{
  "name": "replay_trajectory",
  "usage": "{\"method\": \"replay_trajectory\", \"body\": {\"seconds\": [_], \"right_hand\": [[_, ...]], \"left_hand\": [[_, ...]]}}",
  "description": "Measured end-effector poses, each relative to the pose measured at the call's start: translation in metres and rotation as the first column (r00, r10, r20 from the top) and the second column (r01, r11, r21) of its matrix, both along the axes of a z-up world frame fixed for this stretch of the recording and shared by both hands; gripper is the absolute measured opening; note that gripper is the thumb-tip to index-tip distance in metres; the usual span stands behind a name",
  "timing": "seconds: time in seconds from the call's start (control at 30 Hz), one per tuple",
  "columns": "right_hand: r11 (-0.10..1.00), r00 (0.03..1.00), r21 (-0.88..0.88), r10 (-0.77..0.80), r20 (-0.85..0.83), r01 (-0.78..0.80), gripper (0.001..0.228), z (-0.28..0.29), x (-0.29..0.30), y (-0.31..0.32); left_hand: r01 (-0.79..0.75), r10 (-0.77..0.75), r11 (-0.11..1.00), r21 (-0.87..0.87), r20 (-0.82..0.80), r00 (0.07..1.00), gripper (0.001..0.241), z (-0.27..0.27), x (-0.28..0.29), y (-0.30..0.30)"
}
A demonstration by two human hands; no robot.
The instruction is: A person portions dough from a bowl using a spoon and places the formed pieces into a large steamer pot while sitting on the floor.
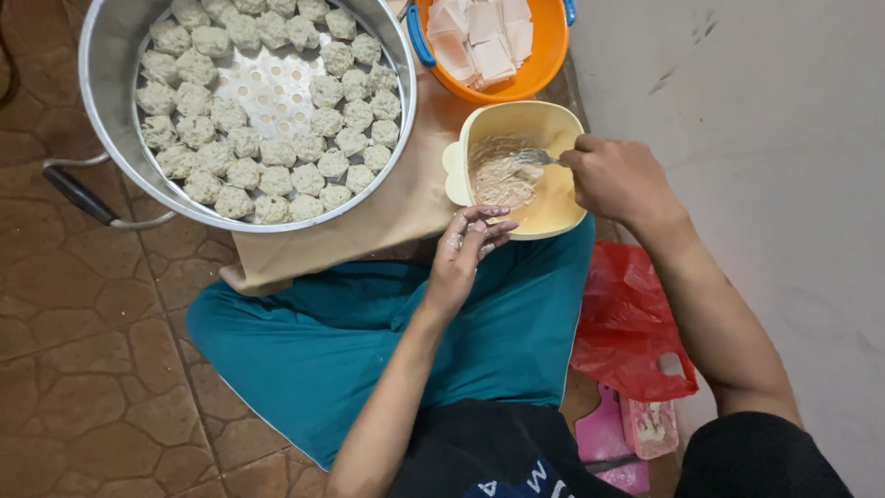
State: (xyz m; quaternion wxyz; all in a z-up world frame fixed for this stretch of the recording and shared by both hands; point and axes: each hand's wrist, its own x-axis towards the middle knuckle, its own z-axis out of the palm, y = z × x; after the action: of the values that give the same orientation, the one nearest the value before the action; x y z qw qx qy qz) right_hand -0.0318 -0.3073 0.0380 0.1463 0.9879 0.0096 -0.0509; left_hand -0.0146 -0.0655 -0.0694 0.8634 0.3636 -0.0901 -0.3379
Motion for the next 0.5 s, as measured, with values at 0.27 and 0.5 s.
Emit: {"method": "replay_trajectory", "body": {"seconds": [0.27,0.5], "right_hand": [[0.999,1.000,-0.043,-0.021,0.006,0.021,0.024,-0.034,-0.011,-0.001],[0.994,0.996,0.060,0.090,0.022,-0.091,0.028,-0.031,-0.015,0.019]], "left_hand": [[0.003,-0.029,0.991,-0.130,-0.202,0.979,0.025,-0.002,0.001,0.003],[-0.067,-0.100,0.933,-0.354,-0.435,0.895,0.034,-0.006,0.006,0.013]]}}
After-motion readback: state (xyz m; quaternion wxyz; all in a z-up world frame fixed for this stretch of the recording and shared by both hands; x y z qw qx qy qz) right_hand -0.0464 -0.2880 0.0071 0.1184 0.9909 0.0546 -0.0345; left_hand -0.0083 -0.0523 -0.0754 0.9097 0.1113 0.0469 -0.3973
